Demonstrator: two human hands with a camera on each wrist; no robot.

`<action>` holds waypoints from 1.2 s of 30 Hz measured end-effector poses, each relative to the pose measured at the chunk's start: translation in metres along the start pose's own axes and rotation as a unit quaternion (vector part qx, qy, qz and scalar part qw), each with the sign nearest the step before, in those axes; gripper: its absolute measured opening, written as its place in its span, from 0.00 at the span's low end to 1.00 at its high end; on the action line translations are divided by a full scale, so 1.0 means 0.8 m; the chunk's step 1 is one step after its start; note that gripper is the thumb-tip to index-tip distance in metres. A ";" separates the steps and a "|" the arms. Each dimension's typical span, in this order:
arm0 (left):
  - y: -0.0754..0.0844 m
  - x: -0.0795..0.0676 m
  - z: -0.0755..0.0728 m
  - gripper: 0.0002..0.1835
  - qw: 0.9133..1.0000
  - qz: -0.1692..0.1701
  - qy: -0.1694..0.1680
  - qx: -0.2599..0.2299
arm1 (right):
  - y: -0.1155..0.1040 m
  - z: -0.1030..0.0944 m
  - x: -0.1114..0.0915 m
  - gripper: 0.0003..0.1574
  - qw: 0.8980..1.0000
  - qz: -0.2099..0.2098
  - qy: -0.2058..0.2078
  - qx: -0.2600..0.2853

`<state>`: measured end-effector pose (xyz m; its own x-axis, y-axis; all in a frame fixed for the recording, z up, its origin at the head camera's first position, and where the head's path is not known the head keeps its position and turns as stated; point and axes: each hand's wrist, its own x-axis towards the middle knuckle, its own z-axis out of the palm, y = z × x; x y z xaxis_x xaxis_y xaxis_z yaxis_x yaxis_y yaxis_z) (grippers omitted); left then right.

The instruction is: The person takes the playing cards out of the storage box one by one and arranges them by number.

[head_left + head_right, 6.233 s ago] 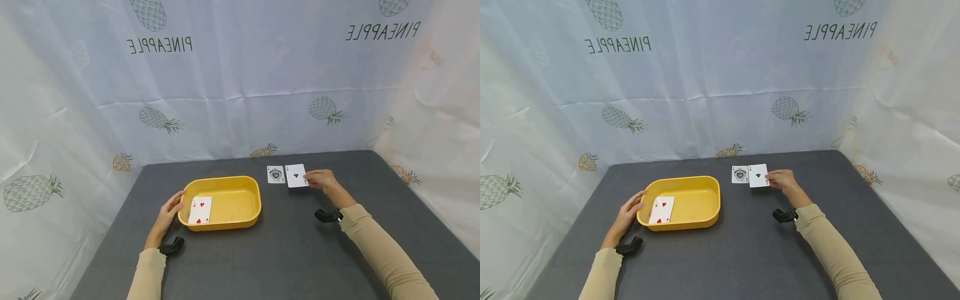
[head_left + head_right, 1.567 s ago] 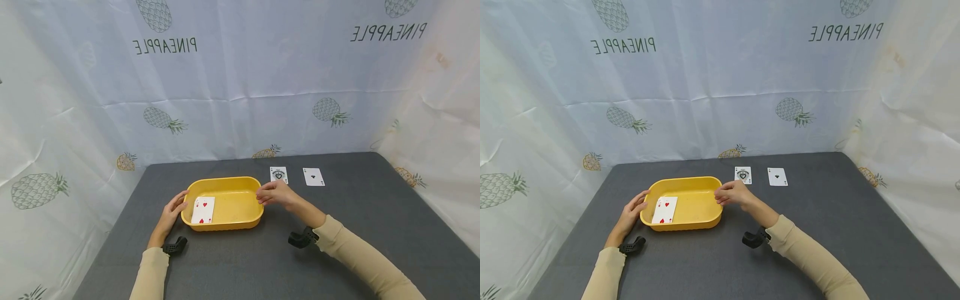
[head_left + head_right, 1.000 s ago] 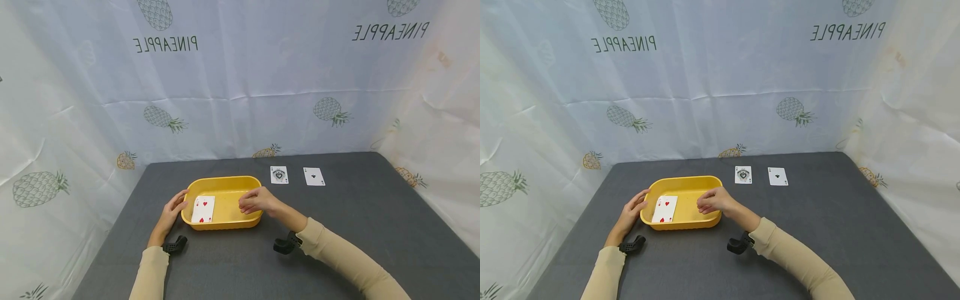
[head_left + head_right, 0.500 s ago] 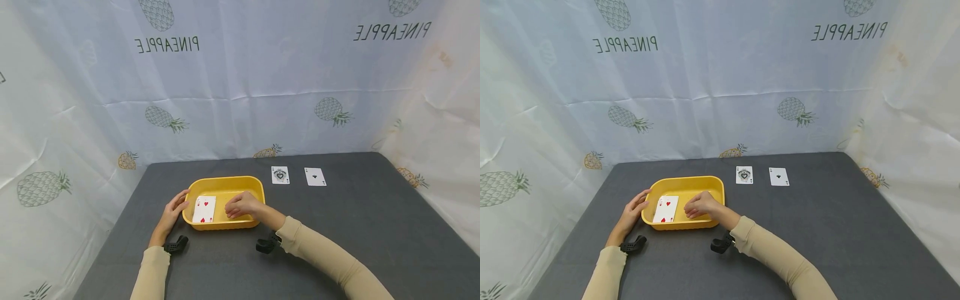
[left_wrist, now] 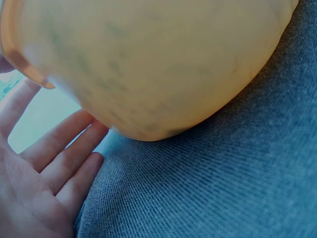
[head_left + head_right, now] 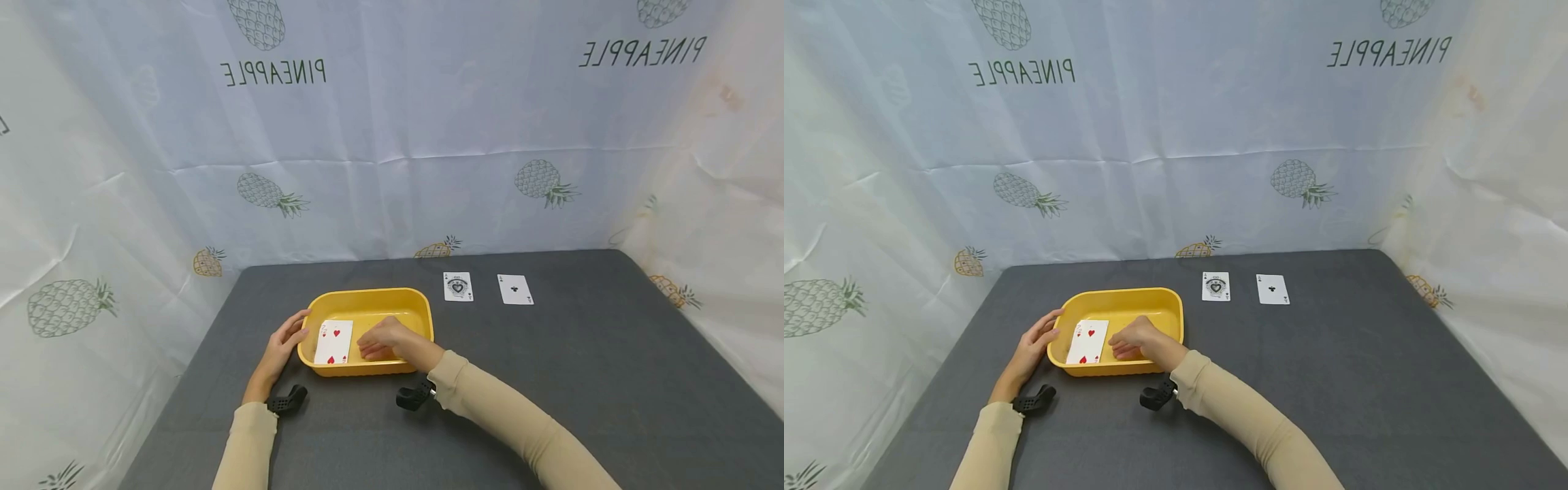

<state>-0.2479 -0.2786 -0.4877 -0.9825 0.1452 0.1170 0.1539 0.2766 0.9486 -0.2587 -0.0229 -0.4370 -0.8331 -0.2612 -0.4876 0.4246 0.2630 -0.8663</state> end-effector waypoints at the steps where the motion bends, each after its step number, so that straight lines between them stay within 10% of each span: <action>1: 0.000 0.000 0.000 0.27 1.000 0.001 0.000 0.000 | -0.001 0.002 0.001 0.12 1.000 0.009 0.004 0.003; 20: -0.001 0.000 -0.001 0.26 1.000 0.016 -0.001 -0.014 | -0.017 0.029 0.009 0.15 0.991 0.066 0.048 0.108; 36: -0.001 0.000 0.000 0.26 1.000 0.020 -0.001 -0.020 | -0.017 0.053 0.022 0.10 0.995 0.045 0.091 0.025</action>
<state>-0.2483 -0.2785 -0.4886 -0.9756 0.1564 0.1539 0.1879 0.2333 0.9541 -0.2644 -0.0705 -0.4384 -0.8394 -0.0660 -0.5395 0.5134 0.2298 -0.8268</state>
